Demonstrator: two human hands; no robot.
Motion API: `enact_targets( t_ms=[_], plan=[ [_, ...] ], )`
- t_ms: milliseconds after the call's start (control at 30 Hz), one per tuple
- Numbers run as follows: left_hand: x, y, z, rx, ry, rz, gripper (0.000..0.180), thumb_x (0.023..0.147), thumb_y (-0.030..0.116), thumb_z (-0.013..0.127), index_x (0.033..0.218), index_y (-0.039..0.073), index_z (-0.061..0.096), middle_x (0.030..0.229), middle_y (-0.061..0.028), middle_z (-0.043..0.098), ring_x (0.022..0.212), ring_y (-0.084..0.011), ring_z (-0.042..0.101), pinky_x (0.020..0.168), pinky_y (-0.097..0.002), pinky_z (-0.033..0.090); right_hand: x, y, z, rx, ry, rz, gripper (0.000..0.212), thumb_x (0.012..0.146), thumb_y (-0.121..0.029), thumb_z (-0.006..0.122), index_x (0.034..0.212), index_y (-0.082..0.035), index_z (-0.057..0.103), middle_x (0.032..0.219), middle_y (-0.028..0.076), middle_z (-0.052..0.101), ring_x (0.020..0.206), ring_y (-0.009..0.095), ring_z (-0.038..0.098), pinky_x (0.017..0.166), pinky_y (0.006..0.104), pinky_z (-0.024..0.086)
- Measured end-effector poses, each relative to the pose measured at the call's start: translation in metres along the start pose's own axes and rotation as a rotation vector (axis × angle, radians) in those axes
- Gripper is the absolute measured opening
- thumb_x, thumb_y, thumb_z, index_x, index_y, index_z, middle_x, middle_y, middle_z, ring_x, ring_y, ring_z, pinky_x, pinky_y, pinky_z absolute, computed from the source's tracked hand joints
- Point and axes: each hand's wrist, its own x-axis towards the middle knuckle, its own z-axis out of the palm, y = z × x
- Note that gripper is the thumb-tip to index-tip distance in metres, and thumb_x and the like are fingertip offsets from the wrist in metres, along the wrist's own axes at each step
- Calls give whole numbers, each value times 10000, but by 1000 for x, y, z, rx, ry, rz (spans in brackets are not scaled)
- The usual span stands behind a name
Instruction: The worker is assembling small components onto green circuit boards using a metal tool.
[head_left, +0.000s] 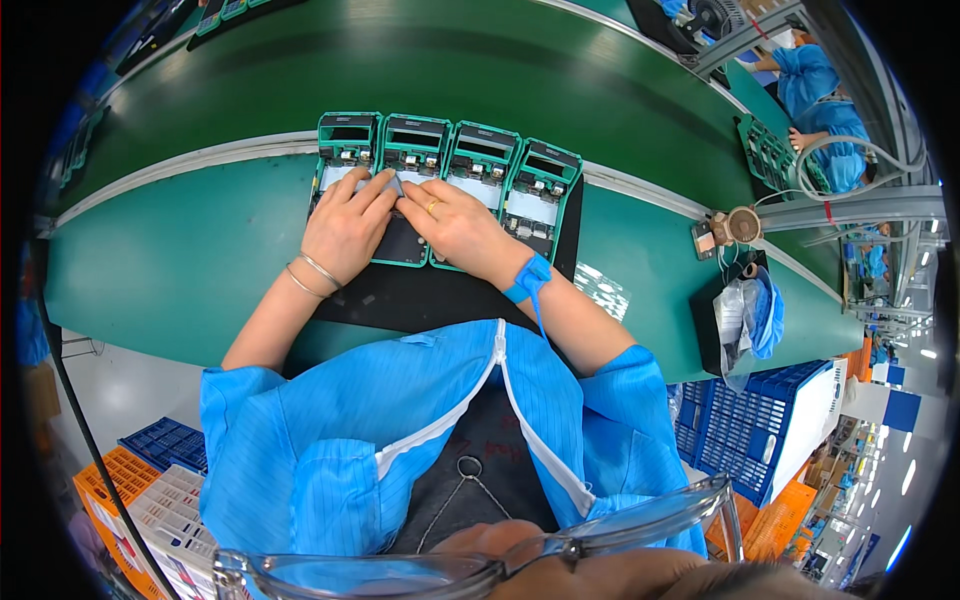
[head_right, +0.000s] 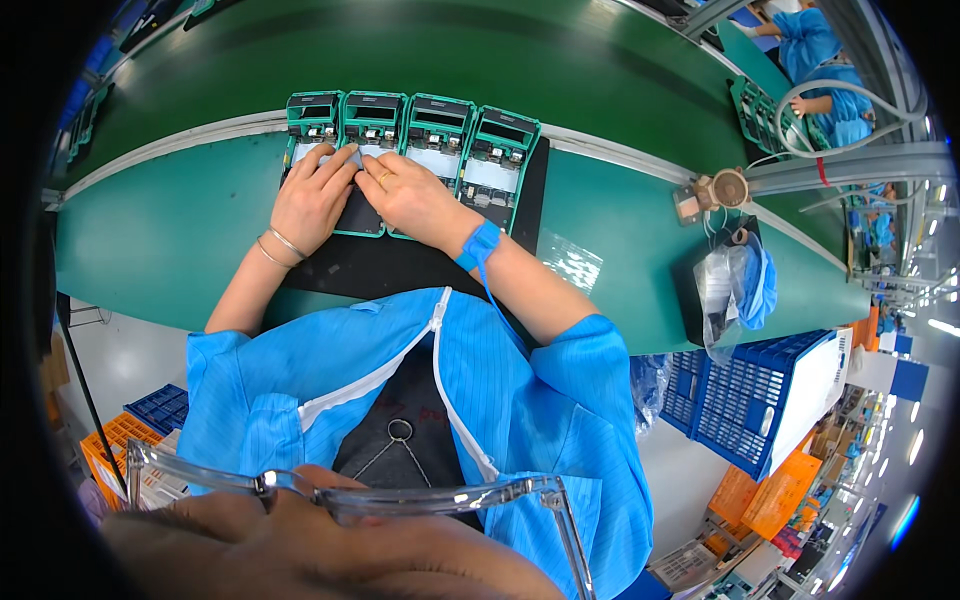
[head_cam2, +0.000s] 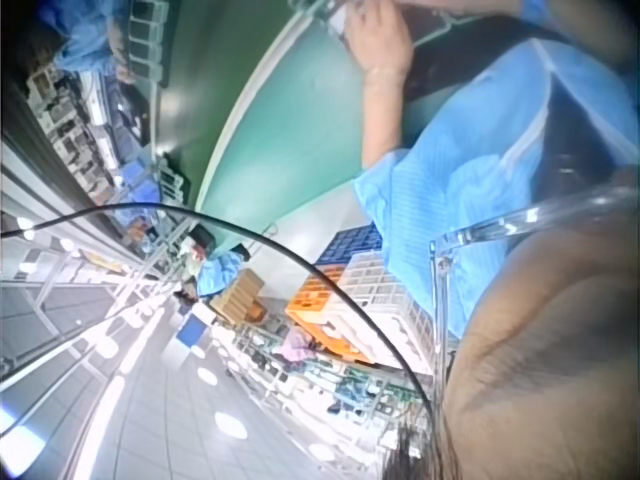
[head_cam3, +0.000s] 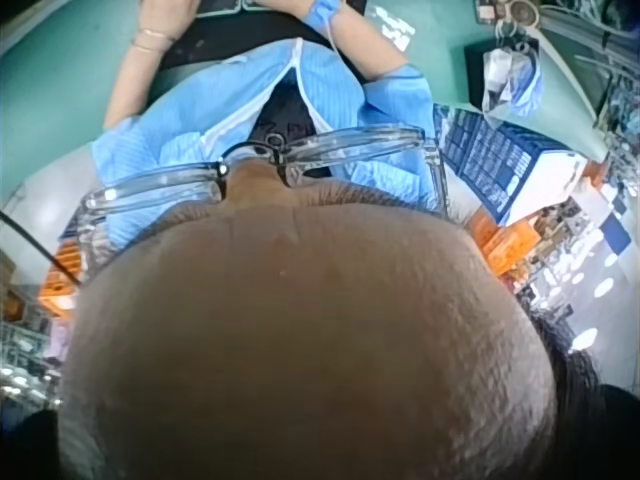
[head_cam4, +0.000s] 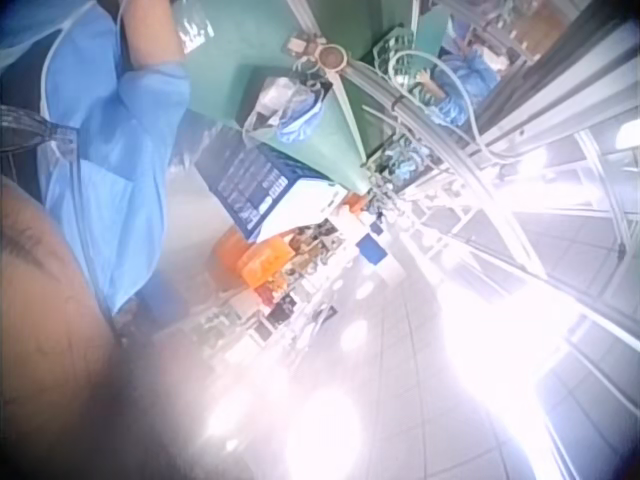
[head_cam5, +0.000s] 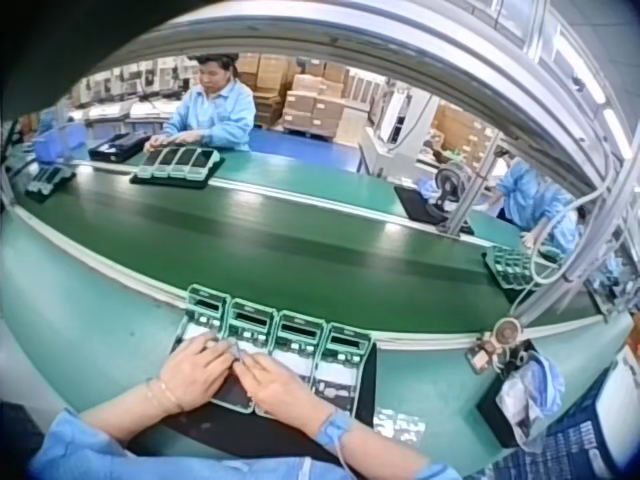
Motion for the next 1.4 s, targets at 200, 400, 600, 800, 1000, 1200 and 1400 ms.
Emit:
enact_targets(
  t_ms=[200,400,600,800,1000,1200,1400],
  plan=[
    [4,-1,6,79,-71,18,251,836,112,620,1085,82,622,1281,-66,600,1147,-300,548,924,-411,475,-12,-2,-25,-33,-9,68,392,746,-18,647,1136,14,620,1157,179,650,1022,315,624,862,368,541],
    [6,11,-1,182,-5,44,272,840,90,613,1107,37,625,1284,-93,598,1156,-335,539,927,-452,457,-105,-7,-131,-59,145,407,286,802,76,655,1079,4,657,1127,183,678,987,344,662,812,383,550],
    [51,124,22,-473,44,445,404,714,110,724,1080,3,592,1249,-172,583,1184,-351,548,994,-464,454,-183,-44,-151,-45,102,638,267,798,101,659,1052,17,661,1102,184,689,973,333,676,813,380,547],
    [39,173,83,-389,-76,652,567,732,379,765,1210,107,627,1355,-113,542,1331,-320,442,1093,-502,361,-195,-52,-143,-34,104,682,257,795,94,672,1041,17,670,1120,187,687,992,334,676,835,384,549],
    [39,174,84,-294,-55,684,549,777,474,719,1199,130,651,1337,-84,561,1298,-308,464,1100,-509,339,-202,-45,-139,-47,88,600,297,781,82,683,1071,20,659,1118,190,680,985,343,667,817,386,560],
    [35,162,79,-346,162,681,383,814,295,686,1153,124,637,1311,-87,575,1255,-294,517,1067,-455,399,-157,-30,-146,-136,65,497,325,757,105,685,1070,24,654,1130,199,673,943,356,664,773,394,566],
    [16,31,-17,-218,-85,35,286,711,24,645,997,28,634,1019,-126,656,972,-329,630,797,-384,533,-73,-28,-106,118,82,267,361,733,130,685,1074,12,668,1139,192,679,961,345,668,787,378,563]
  ],
)
